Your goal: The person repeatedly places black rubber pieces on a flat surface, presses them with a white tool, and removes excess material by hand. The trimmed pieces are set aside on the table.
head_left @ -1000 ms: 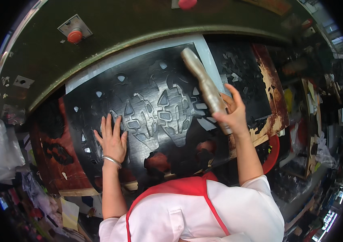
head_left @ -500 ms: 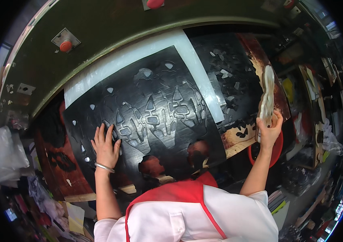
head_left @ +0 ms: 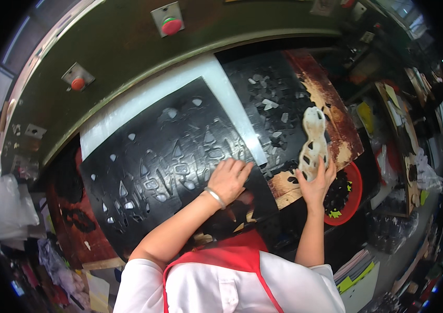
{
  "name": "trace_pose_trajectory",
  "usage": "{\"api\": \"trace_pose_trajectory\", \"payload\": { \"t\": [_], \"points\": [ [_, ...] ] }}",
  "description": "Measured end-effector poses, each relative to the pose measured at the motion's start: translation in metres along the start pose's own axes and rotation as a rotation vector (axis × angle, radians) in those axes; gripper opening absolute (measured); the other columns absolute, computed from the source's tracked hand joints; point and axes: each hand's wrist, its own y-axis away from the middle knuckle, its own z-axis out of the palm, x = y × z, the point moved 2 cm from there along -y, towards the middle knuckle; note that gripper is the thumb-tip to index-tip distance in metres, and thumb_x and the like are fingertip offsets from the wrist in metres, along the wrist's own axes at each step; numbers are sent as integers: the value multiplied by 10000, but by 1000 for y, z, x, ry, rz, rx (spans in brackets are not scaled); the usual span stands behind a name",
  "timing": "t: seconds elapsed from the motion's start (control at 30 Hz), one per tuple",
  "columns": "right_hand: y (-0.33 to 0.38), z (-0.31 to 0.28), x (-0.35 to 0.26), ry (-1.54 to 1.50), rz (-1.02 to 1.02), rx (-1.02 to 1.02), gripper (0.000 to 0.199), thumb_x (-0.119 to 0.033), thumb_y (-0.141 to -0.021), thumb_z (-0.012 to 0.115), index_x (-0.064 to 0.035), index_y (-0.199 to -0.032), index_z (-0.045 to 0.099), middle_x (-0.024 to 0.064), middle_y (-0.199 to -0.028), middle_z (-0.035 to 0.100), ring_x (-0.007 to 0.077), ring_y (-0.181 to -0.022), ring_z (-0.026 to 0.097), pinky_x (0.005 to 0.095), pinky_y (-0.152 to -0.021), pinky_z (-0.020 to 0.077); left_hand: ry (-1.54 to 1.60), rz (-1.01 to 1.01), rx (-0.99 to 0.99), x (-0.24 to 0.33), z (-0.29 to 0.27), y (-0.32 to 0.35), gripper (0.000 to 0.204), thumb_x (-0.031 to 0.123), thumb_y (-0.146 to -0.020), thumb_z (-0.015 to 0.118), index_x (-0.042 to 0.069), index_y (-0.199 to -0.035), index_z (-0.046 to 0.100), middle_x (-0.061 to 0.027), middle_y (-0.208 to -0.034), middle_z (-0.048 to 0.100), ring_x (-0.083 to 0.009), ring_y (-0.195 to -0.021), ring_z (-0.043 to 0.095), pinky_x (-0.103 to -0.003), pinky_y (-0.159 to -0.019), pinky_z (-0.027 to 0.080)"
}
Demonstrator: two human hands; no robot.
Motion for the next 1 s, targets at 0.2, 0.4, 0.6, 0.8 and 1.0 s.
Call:
{"api": "trace_pose_trajectory", "payload": {
  "t": [0.2,0.4,0.6,0.8,1.0],
  "points": [
    [15,-2,-45,-379,15,153,383,-89,-738,775,29,-1067,621,189,-1174,564,374,-1087,538,443,-939,444,330,43,-85,-22,-9,-3,696,285,-667,824,51,-1271,568,-110,-1046,541,-305,-967,503,-386,-879,434],
    [28,12,-108,-539,-24,176,237,-32,-732,750,11,-938,641,139,-1049,619,329,-979,582,411,-854,483,185,84,48,-13,-1,4,441,198,-814,716,34,-1212,618,-117,-1077,571,-305,-978,516,-396,-879,450],
    [31,16,-163,-645,-13,55,74,-67,-818,691,-28,-800,631,95,-732,637,289,-674,617,383,-613,485,977,-585,432,-57,15,14,386,279,-1021,480,-16,-867,676,-54,-692,616,-128,-624,519,-304,-614,445],
    [27,35,-205,-205,-100,-17,502,-498,-821,666,-26,-671,585,165,-721,593,358,-698,598,461,-585,487,1392,-694,493,-65,19,19,372,265,-1031,493,72,-721,560,28,-673,532,-52,-588,466,-222,-521,382],
    [41,65,-203,-337,-16,226,312,-243,-871,637,-51,-650,529,142,-704,535,348,-692,524,453,-618,429,1275,-746,391,-62,21,12,417,270,-1020,510,56,-666,567,20,-613,542,-51,-532,479,-229,-466,387]
  ]
}}
